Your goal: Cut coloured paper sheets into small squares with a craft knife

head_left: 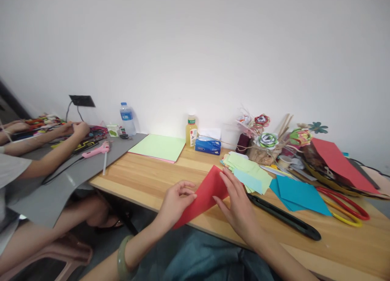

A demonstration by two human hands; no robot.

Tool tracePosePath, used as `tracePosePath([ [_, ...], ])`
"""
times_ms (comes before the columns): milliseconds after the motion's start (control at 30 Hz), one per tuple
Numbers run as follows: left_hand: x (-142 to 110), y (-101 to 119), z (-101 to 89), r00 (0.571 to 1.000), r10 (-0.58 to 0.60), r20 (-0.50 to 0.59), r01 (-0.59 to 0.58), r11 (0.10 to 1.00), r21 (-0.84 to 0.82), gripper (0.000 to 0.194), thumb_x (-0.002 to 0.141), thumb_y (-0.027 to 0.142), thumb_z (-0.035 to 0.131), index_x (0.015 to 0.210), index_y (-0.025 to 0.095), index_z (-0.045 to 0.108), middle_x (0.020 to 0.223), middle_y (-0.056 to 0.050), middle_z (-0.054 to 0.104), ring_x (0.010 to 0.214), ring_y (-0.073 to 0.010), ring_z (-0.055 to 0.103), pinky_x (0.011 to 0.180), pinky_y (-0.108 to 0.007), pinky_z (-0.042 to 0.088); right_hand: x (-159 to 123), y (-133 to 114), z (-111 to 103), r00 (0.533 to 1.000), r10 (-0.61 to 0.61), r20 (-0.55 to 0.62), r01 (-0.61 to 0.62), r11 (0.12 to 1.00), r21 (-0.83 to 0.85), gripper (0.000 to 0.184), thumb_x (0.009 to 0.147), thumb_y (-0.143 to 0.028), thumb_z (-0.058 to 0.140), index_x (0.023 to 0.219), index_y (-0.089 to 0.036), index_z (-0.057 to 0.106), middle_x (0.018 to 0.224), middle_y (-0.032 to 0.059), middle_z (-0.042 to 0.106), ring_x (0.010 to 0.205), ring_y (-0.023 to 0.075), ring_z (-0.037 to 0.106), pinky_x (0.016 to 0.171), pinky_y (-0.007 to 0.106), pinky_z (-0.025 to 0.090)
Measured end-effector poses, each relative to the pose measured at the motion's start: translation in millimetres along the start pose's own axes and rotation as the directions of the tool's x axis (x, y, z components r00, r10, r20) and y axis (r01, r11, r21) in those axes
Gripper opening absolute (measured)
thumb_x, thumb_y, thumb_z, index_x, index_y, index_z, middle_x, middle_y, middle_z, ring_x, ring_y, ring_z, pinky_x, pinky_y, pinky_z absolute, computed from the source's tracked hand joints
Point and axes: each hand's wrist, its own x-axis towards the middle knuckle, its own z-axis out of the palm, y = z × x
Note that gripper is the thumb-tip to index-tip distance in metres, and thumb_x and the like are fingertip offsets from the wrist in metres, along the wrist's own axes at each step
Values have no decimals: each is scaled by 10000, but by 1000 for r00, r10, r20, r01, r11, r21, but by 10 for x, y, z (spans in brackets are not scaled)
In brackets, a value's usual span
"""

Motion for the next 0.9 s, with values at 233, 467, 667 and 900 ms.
tracePosePath([
  [233,-33,47,5,988,81,-134,-85,996,-24,202,523,255,737,623,154,592,599,-1,631,605,-130,579,582,-213,414,-22,-35,2,996,-92,-4,91,986,-140,710,868,-144,450,1461,-228,69,1459,154,285,1344,260,233,1009,497,374],
  [467,-10,-17,-26,983,6,-181,-55,963,-264,328,459,265,810,605,155,538,573,19,635,534,-99,560,565,-204,421,-94,-121,64,987,-138,-83,127,985,-119,688,856,-105,449,1454,-235,135,1477,147,245,1345,290,224,996,522,371],
  [667,67,-72,-178,970,-109,-215,12,913,-409,342,405,188,828,609,147,556,561,33,608,539,-92,566,562,-193,431,-189,-102,59,993,-76,-91,79,997,28,656,832,-83,438,1421,-264,214,1260,127,490,1178,231,473,930,432,444],
  [900,173,-165,-473,918,-89,-387,-134,848,-512,216,535,119,741,692,149,595,668,38,612,644,-68,589,657,-157,460,-264,285,-73,982,-61,177,66,998,-21,482,793,-74,351,1200,-281,505,1114,27,609,1073,160,544,922,347,450],
])
